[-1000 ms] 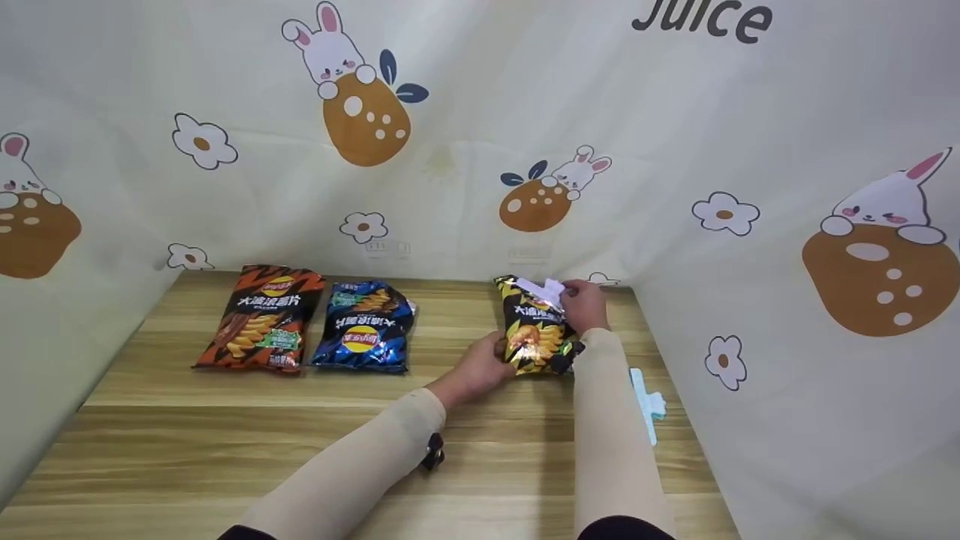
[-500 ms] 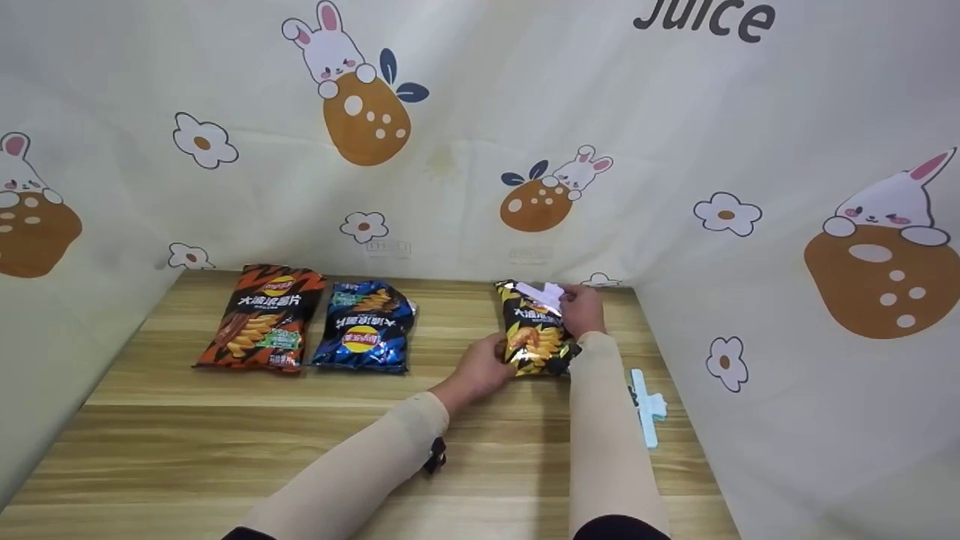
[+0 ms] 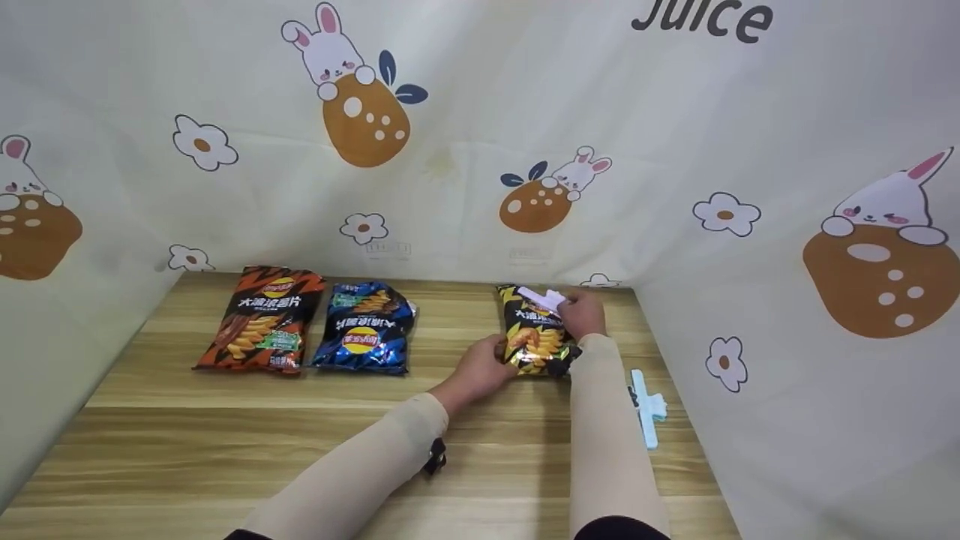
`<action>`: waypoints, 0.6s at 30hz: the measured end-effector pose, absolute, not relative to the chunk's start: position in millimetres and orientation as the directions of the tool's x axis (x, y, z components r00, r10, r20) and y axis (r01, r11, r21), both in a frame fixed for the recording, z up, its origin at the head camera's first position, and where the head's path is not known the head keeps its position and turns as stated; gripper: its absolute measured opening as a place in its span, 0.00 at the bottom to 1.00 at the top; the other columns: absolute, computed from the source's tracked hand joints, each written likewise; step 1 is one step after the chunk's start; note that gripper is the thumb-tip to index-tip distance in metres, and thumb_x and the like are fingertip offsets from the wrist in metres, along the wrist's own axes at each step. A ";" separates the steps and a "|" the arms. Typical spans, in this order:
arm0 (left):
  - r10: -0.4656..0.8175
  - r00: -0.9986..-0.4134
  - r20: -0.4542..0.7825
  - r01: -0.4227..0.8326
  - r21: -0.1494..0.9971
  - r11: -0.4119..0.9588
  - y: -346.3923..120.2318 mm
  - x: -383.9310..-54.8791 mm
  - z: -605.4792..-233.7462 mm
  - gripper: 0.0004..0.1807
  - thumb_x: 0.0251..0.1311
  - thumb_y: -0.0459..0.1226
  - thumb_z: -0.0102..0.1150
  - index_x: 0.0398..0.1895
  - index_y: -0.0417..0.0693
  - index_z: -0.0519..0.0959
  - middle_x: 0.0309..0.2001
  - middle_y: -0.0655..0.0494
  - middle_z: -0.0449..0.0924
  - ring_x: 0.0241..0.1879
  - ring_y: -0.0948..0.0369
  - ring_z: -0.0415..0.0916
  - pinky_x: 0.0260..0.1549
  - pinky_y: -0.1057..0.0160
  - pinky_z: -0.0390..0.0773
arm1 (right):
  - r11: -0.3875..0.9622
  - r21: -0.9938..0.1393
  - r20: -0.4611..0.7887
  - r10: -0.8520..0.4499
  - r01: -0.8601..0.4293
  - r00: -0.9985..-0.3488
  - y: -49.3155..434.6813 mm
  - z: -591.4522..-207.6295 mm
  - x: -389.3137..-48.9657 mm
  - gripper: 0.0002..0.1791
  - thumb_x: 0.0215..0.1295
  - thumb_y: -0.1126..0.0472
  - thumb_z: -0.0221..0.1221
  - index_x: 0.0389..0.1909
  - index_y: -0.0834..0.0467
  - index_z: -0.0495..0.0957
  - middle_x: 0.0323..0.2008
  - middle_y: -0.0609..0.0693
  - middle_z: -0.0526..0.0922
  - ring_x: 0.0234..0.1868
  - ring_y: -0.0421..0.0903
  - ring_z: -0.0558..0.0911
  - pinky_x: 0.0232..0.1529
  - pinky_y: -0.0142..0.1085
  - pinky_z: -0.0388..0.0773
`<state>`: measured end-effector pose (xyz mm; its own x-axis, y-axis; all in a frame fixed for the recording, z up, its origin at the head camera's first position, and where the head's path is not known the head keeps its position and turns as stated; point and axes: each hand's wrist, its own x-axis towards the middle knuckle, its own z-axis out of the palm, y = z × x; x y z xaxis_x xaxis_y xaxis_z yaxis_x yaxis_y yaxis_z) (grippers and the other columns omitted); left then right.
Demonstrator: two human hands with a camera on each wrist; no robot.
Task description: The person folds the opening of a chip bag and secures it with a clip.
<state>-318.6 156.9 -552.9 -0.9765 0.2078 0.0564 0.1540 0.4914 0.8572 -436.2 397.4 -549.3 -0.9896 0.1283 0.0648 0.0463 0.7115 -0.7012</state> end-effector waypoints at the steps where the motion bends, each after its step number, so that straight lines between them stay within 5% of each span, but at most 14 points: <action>1: 0.212 -0.975 0.061 0.159 0.862 0.482 156.3 -318.6 -552.5 0.27 0.58 0.32 0.78 0.62 0.41 0.84 0.54 0.45 0.89 0.54 0.50 0.86 0.60 0.52 0.84 | 0.716 -0.696 0.057 0.130 0.054 -0.990 397.8 -548.8 -435.7 0.26 0.75 0.62 0.60 0.65 0.76 0.80 0.62 0.74 0.83 0.64 0.69 0.82 0.70 0.59 0.77; 8: 0.227 -0.972 0.062 0.161 0.880 0.447 154.0 -322.0 -555.3 0.28 0.59 0.33 0.78 0.62 0.36 0.82 0.52 0.45 0.90 0.50 0.54 0.85 0.56 0.54 0.85 | 0.721 -0.691 0.067 0.129 0.047 -0.989 400.0 -545.2 -434.3 0.29 0.76 0.61 0.61 0.68 0.78 0.76 0.65 0.76 0.81 0.68 0.72 0.79 0.72 0.60 0.75; 18: 0.264 -0.964 -0.019 0.112 0.874 0.472 136.2 -322.8 -538.2 0.35 0.64 0.39 0.78 0.70 0.35 0.75 0.62 0.37 0.79 0.56 0.48 0.81 0.62 0.49 0.82 | 0.656 -0.755 0.067 0.110 0.022 -0.992 376.0 -518.5 -419.1 0.27 0.81 0.58 0.58 0.71 0.72 0.76 0.65 0.71 0.82 0.68 0.65 0.80 0.72 0.57 0.75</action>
